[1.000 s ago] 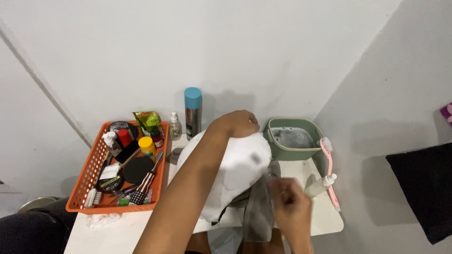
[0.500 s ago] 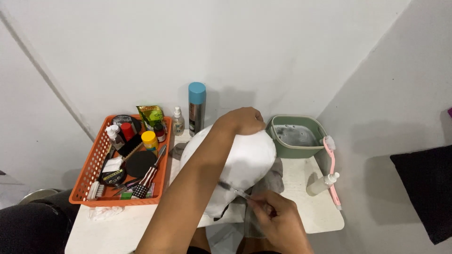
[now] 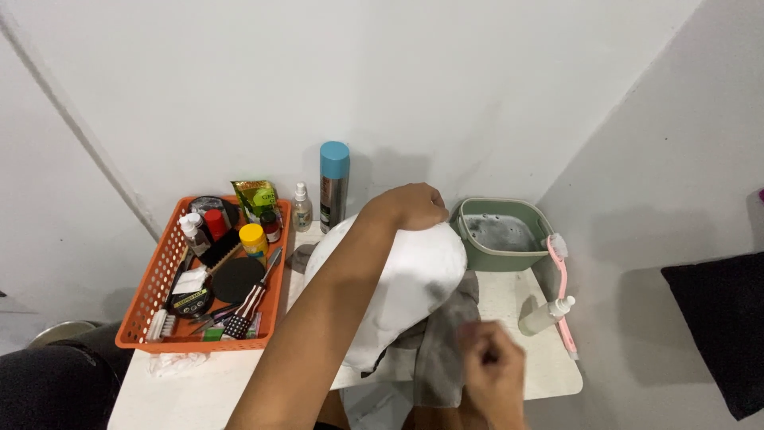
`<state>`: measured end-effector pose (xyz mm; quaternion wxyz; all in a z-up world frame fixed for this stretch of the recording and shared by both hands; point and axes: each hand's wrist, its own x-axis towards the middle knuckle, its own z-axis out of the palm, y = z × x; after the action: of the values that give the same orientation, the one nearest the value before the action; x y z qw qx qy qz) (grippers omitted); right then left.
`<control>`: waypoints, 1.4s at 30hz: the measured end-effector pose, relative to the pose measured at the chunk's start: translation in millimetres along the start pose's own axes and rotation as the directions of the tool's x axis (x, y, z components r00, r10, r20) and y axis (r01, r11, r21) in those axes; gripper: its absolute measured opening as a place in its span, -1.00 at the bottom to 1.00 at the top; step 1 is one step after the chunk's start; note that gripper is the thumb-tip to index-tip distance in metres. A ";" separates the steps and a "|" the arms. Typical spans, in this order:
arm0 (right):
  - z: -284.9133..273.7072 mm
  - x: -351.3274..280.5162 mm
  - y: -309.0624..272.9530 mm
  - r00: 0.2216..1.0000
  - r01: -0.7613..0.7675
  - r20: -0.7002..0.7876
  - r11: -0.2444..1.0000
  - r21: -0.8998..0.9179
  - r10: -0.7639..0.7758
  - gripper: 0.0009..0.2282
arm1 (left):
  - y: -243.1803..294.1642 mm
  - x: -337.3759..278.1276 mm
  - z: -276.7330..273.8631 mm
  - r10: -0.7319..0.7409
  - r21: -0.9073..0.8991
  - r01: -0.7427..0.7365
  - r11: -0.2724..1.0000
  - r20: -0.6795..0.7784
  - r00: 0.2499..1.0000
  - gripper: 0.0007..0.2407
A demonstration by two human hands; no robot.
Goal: The person scrubs a white shoe with a toothbrush and a cloth, repeatedly dipping the brush into a green bucket of soapy water. They wipe the shoe with a grey cloth and continue scrubbing different areas of the shoe's surface.
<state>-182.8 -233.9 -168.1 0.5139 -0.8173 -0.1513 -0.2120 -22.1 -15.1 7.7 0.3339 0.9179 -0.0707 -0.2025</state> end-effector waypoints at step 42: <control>21.2 -5.4 -5.6 0.953 -0.100 -0.277 0.991 0.083 0.120 -0.92 | -14.6 1.6 -11.7 0.023 -0.009 -0.023 1.000 -0.022 0.999 -0.56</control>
<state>-186.1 -212.5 -174.6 0.5689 -0.7679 -0.0380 -0.2920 -15.8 2.5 6.0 0.3413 0.9176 -0.0765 -0.1888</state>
